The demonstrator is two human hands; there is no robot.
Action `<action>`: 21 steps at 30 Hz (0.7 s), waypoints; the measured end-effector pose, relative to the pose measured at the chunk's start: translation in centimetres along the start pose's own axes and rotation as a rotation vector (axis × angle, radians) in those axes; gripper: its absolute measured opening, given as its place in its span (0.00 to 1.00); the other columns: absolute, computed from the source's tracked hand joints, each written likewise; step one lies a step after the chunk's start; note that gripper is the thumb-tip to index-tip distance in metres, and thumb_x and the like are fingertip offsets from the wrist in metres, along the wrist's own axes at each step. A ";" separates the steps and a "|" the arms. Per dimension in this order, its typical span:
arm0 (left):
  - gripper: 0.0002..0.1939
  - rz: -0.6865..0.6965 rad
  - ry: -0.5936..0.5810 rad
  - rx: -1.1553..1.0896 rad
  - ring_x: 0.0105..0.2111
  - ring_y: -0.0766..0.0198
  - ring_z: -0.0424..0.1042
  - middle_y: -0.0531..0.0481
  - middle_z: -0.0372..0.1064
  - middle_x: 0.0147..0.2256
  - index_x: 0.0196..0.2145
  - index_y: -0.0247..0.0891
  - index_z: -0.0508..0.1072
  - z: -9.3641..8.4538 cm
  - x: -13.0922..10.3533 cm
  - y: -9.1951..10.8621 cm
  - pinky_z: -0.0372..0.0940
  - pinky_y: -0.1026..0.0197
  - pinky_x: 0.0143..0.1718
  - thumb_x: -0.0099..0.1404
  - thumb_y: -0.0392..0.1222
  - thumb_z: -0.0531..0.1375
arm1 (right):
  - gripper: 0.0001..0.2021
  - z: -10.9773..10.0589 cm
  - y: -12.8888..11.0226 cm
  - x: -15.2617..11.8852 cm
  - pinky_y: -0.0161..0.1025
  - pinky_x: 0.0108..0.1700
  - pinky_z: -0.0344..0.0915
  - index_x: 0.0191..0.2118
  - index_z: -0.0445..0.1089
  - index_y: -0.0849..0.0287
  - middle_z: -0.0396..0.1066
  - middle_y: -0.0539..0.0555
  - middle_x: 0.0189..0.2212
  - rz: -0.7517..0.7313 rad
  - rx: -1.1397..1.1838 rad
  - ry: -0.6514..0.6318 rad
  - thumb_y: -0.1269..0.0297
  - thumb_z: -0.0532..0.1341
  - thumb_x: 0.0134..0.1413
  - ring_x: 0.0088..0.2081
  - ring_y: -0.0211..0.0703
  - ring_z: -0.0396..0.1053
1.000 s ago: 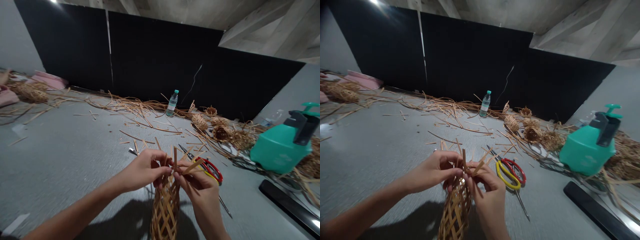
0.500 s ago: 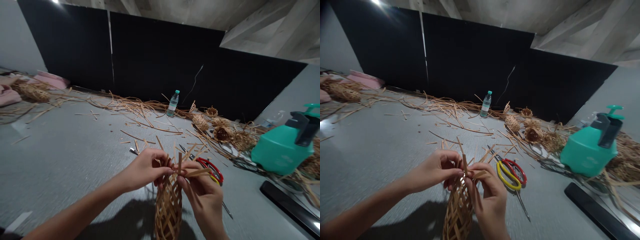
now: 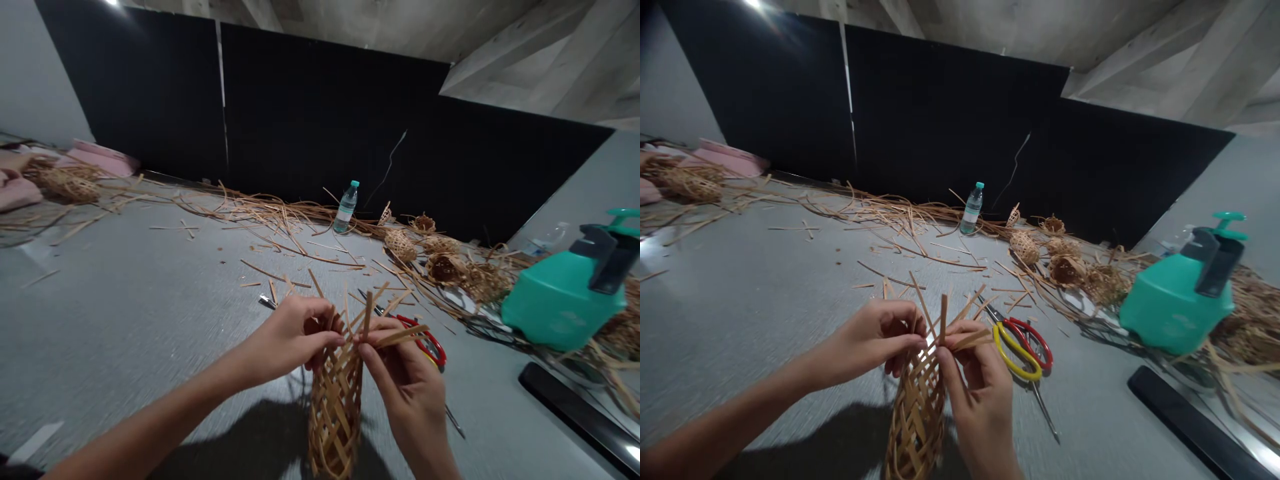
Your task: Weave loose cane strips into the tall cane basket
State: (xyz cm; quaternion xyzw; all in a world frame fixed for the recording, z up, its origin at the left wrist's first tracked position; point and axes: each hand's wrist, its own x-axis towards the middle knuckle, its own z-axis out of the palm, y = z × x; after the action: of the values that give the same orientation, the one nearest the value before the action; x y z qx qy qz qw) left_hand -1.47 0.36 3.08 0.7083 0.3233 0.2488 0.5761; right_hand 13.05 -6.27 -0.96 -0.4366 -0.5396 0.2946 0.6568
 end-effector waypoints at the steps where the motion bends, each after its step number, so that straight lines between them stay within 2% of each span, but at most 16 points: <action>1: 0.04 0.001 0.006 -0.006 0.17 0.72 0.63 0.56 0.61 0.18 0.26 0.33 0.65 0.1 0.0 0.0 0.58 0.70 0.17 0.57 0.35 0.55 | 0.03 0.0 0.1 0.1 0.32 0.38 0.67 0.32 0.67 0.54 0.66 0.50 0.33 0.045 0.016 -0.030 0.70 0.59 0.50 0.36 0.37 0.67; 4: 0.05 0.009 0.028 -0.009 0.16 0.72 0.63 0.57 0.60 0.17 0.25 0.33 0.65 0.4 0.1 -0.2 0.58 0.70 0.16 0.57 0.36 0.55 | 0.02 -0.1 0.2 0.4 0.33 0.36 0.68 0.31 0.68 0.54 0.70 0.49 0.29 0.155 0.052 -0.085 0.67 0.60 0.49 0.33 0.38 0.70; 11: 0.04 0.041 0.065 0.015 0.17 0.71 0.63 0.57 0.60 0.19 0.26 0.34 0.62 0.8 0.3 -0.6 0.57 0.69 0.16 0.58 0.35 0.54 | 0.02 0.0 -0.1 0.4 0.32 0.35 0.69 0.30 0.70 0.56 0.72 0.50 0.27 0.169 -0.034 -0.076 0.66 0.62 0.47 0.31 0.39 0.72; 17: 0.01 0.069 -0.163 0.123 0.22 0.70 0.65 0.55 0.62 0.25 0.30 0.35 0.62 -0.4 -0.4 0.6 0.60 0.68 0.22 0.60 0.33 0.52 | 0.05 0.3 -0.1 0.0 0.33 0.30 0.69 0.30 0.67 0.57 0.70 0.49 0.24 0.226 -0.070 0.012 0.64 0.62 0.46 0.28 0.39 0.71; 21: 0.03 0.106 -0.186 0.212 0.23 0.70 0.64 0.54 0.62 0.26 0.30 0.35 0.61 -0.7 -0.6 0.8 0.59 0.67 0.22 0.60 0.30 0.50 | 0.03 0.3 0.1 -0.4 0.31 0.29 0.67 0.33 0.65 0.55 0.68 0.48 0.25 0.165 -0.054 -0.031 0.64 0.58 0.51 0.27 0.37 0.69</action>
State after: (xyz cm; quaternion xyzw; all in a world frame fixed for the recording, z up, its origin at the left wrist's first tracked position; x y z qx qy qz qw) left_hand -2.22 0.30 4.02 0.8012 0.2553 0.1765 0.5116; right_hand 12.64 -6.44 -1.23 -0.4924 -0.5195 0.3399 0.6100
